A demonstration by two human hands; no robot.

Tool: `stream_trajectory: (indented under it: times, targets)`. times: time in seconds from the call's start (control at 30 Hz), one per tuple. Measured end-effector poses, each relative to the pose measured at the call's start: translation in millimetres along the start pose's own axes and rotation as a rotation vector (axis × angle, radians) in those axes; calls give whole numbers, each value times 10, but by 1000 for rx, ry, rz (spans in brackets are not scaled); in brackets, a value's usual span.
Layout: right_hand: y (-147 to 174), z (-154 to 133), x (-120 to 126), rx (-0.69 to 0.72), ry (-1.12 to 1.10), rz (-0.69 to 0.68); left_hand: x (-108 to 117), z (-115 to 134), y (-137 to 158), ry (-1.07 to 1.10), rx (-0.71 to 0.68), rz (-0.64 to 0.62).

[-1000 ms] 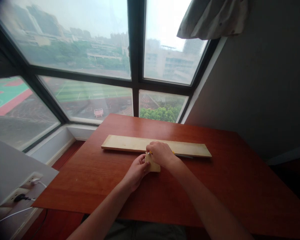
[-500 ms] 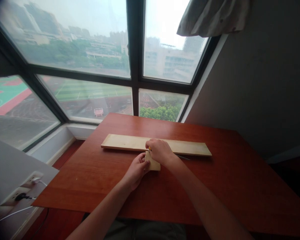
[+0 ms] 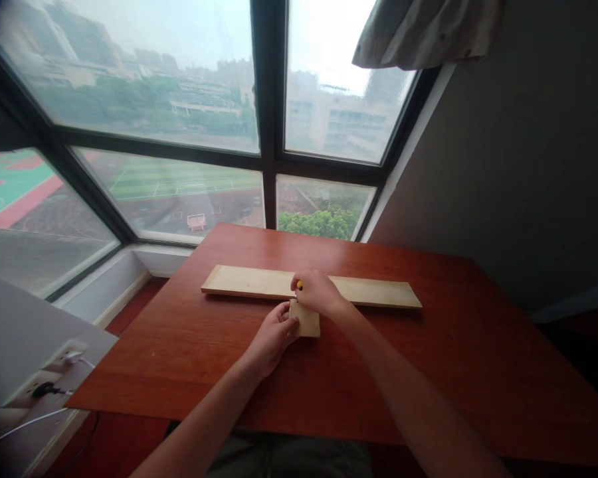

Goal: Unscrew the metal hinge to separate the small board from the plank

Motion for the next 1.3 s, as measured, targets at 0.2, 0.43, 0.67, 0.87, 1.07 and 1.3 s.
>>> stream_trajectory:
  times: [0.2,0.43,0.67,0.87,1.07,1.3]
  targets:
    - [-71,43,37,12,-64,-19,5,-4,0,-6,5,5]
    - [-37,94,47,1,-108,-36,20,-21,-12,4,10,4]
    - [-43,82,6,15,-96,13,14,-11,-9,10,6,6]
    - [-110,133,-15,-36,-78,69,14,-13,-15,6,20,16]
    - [-32,202,65,-49,-98,125,22,-16,-13,20,20,15]
    - [428,456,117,-68,-113,118,-10,14,10,1,29,29]
Point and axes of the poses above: each hand's wrist, its own y-axis away from the middle knuckle, its own x-axis out of the back of the hand, z = x × y, the point moved 2 cm from there along -y, towards the middle knuckle, and after that the axes turned 15 degrees about -z, right-handed, at the moved point
